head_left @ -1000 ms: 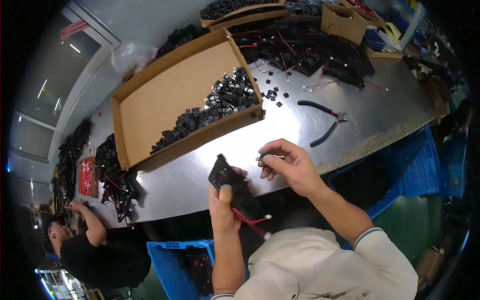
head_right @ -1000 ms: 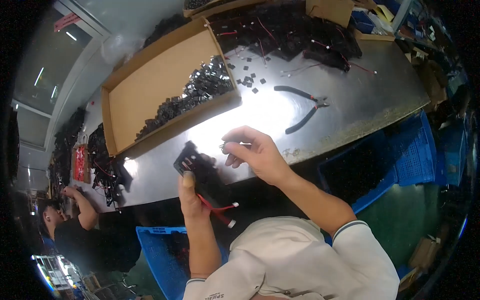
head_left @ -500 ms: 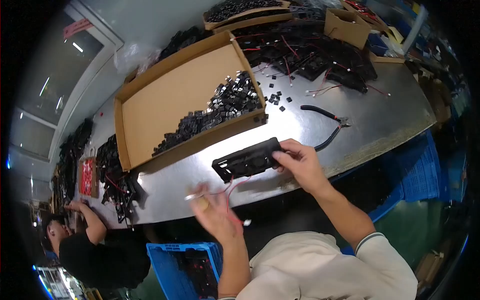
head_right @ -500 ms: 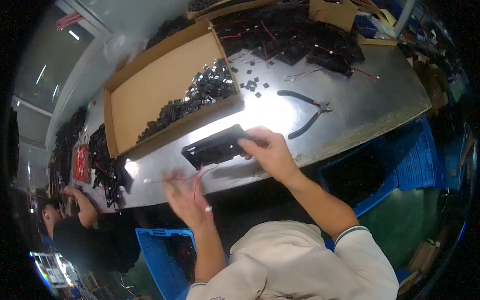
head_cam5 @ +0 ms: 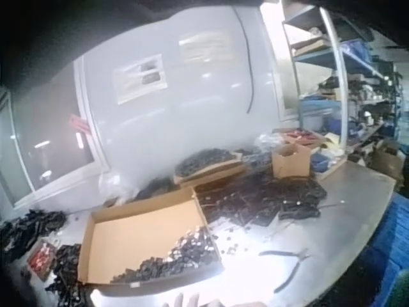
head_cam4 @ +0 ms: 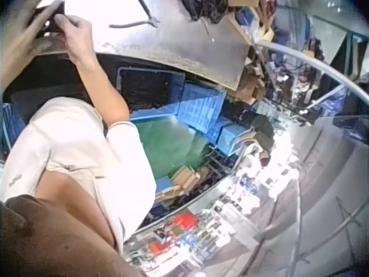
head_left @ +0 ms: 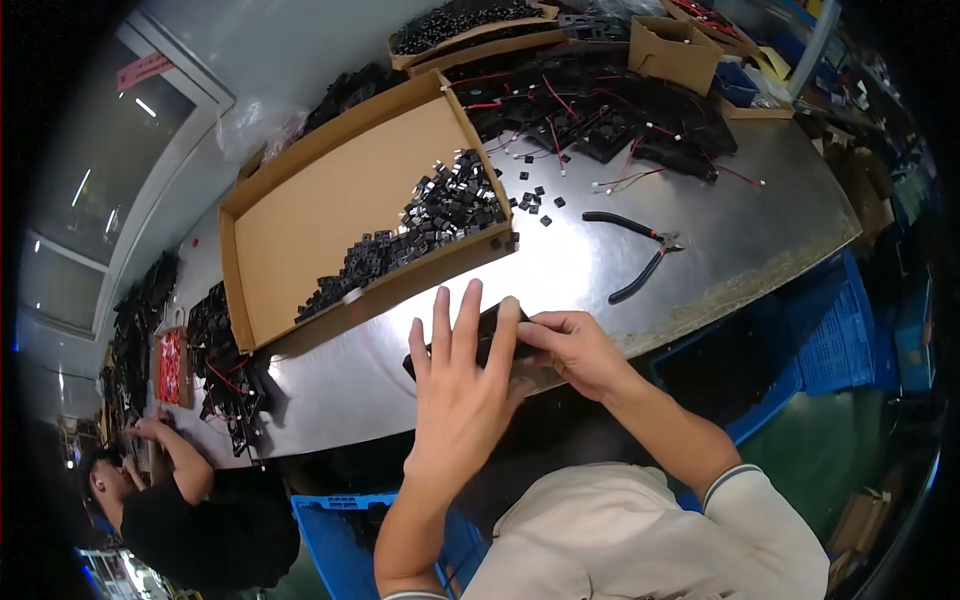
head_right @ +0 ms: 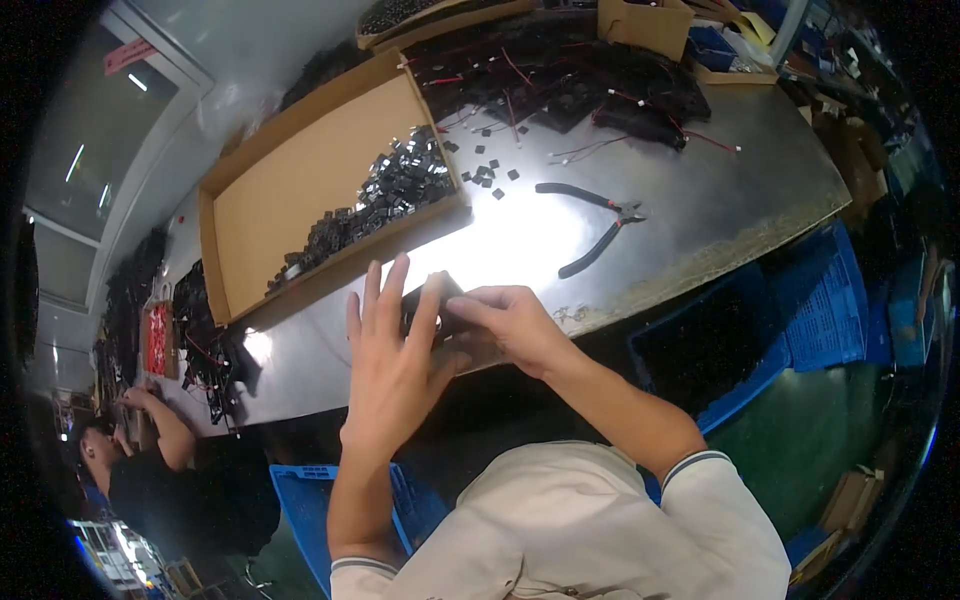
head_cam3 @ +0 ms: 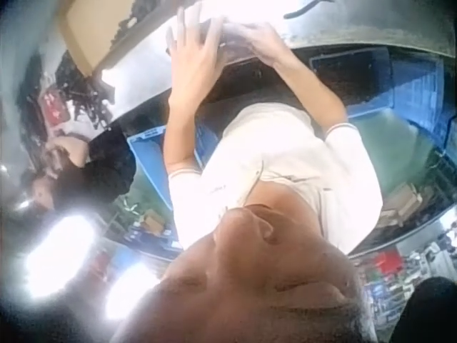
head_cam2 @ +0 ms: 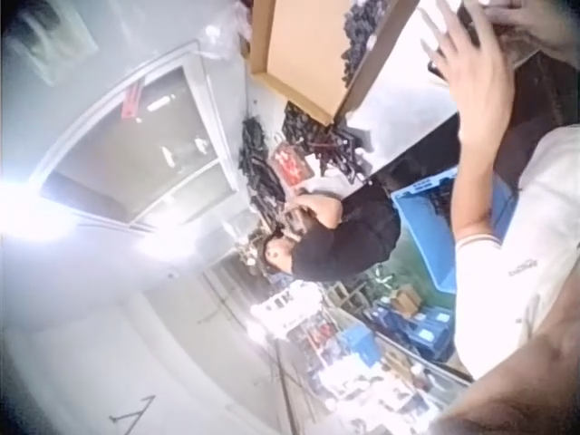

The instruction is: Assembling cooling fans and wiring into plastic housings at an industrial workbench.

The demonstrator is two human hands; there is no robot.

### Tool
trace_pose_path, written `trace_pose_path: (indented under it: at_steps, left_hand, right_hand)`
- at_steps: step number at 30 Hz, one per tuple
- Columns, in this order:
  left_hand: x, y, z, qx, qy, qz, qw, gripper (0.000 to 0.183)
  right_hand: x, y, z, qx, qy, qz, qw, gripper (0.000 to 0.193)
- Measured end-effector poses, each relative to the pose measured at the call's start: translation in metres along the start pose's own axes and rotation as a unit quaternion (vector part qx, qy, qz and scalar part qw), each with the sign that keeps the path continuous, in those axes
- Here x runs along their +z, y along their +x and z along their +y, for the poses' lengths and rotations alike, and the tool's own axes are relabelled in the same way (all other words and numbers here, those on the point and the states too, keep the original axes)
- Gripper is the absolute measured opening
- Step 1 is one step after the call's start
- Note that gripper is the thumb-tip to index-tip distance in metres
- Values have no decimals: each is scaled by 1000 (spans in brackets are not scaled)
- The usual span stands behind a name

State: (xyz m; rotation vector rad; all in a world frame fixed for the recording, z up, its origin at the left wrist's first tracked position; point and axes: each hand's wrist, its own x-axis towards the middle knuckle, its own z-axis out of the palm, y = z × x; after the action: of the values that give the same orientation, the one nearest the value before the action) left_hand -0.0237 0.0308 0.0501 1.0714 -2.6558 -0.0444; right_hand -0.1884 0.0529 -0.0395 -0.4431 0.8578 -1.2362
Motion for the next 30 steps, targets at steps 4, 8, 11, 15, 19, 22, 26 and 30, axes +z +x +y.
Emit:
trace_pose_path:
  at_steps: [4, 8, 11, 15, 19, 22, 26, 30]
  left_hand:
    - [9, -50, 21, 43, -729, 28, 683, 59]
    - [50, -106, 62, -16, -879, -75, 471, 52]
    - [69, -131, 94, -75, -834, -149, 526, 46]
    - [48, -101, 69, -1, -498, -37, 866, 53]
    - [30, -46, 25, -11, -137, 111, 984, 69]
    - [26, -26, 1, -31, 22, 28, 999, 77]
    - [27, -27, -22, -28, -73, 6, 997, 79]
    - [32, -31, -38, -43, -130, 10, 990, 77]
  right_hand:
    - [-13, 3, -1, -29, 8, 8, 1000, 25]
    - [0, 2, -9, -21, 27, 23, 999, 15]
    - [-2, 2, -10, -16, 7, 19, 1000, 16]
    - [-9, 5, -11, -26, -16, 7, 1000, 17]
    - [-4, 0, -9, -7, -9, -25, 1000, 19]
    - [-3, -12, -7, 15, -15, -34, 999, 21]
    - [-13, -16, -2, 14, 5, -42, 999, 24]
    - [-15, -15, -6, -68, -12, -19, 997, 27]
